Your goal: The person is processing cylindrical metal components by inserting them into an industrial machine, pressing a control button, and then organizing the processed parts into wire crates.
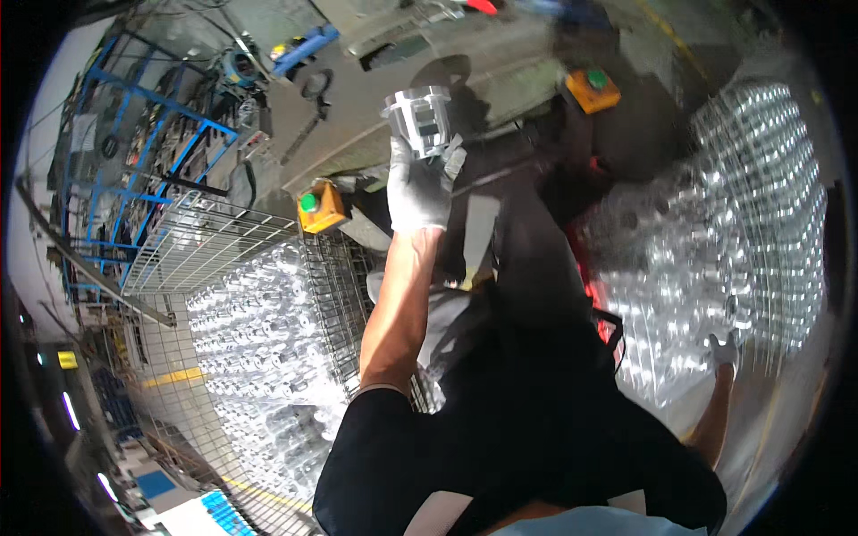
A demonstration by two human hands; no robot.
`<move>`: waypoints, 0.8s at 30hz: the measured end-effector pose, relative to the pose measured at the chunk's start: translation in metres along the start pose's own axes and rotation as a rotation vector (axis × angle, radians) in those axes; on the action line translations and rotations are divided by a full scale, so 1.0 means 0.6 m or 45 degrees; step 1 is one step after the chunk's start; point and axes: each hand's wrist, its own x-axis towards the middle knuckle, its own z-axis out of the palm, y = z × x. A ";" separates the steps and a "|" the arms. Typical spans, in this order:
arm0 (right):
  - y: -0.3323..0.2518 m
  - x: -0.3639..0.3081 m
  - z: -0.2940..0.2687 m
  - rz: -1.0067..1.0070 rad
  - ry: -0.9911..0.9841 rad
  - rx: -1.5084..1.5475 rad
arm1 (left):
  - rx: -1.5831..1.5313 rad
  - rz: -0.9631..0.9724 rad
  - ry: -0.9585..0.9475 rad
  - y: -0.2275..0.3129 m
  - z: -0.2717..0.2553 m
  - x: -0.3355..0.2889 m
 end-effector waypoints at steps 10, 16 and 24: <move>-0.476 -0.161 -0.088 -0.868 -0.082 0.456 | -0.156 0.208 0.281 0.047 0.037 0.315; -0.669 -0.223 -0.112 -1.249 -0.161 0.554 | 0.050 0.073 0.625 0.072 0.076 0.368; -0.918 -0.301 -0.152 -1.902 0.448 0.558 | 0.110 0.119 0.657 0.055 0.070 0.407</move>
